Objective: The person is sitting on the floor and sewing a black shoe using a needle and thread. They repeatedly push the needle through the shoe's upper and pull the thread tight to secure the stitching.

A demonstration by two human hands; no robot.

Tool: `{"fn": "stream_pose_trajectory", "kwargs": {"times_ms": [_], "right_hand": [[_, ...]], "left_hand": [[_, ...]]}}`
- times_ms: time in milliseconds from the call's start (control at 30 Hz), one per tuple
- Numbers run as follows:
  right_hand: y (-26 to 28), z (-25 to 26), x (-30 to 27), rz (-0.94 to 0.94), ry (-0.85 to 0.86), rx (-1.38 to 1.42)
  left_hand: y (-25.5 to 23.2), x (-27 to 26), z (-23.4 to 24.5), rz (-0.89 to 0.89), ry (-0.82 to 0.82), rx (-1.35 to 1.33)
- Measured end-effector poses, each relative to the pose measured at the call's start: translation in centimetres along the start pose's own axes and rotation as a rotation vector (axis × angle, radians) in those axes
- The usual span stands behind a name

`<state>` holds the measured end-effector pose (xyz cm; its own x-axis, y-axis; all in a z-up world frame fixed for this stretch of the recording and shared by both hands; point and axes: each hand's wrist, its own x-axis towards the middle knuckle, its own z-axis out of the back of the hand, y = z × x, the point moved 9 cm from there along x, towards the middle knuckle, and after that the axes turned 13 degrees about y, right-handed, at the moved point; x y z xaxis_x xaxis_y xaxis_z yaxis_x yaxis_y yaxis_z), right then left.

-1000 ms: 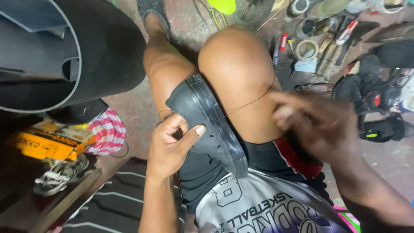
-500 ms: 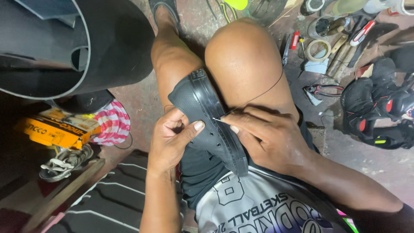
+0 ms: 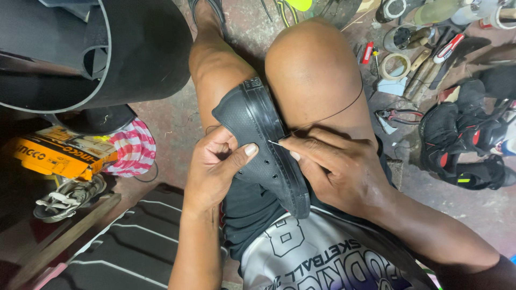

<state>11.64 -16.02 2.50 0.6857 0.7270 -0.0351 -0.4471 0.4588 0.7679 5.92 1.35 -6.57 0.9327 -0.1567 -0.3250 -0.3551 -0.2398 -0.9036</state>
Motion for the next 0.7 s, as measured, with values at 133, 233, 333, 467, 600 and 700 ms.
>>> {"fn": "stream_pose_trajectory", "kwargs": {"times_ms": [133, 233, 333, 467, 600, 700], "right_hand": [[0.2, 0.0, -0.2, -0.028, 0.033, -0.055], [0.6, 0.1, -0.4, -0.057, 0.096, -0.154], [0.8, 0.4, -0.1, -0.110, 0.185, -0.287], [1.6, 1.0, 1.1, -0.062, 0.193, -0.406], [1.1, 0.1, 2.4, -0.121, 0.326, -0.458], [1.9, -0.1, 3.1, -0.068, 0.329, -0.523]], "left_hand": [[-1.0, -0.5, -0.3, 0.090, -0.109, 0.200], [-3.4, -0.8, -1.6, -0.001, -0.114, 0.428], [-5.0, -0.3, -2.8, -0.006, -0.164, 0.584], [-6.7, 0.5, -3.9, -0.062, -0.167, 0.648], [-6.7, 0.7, -3.9, -0.103, -0.166, 0.599], [-7.0, 0.9, -3.7, -0.182, -0.176, 0.656]]}}
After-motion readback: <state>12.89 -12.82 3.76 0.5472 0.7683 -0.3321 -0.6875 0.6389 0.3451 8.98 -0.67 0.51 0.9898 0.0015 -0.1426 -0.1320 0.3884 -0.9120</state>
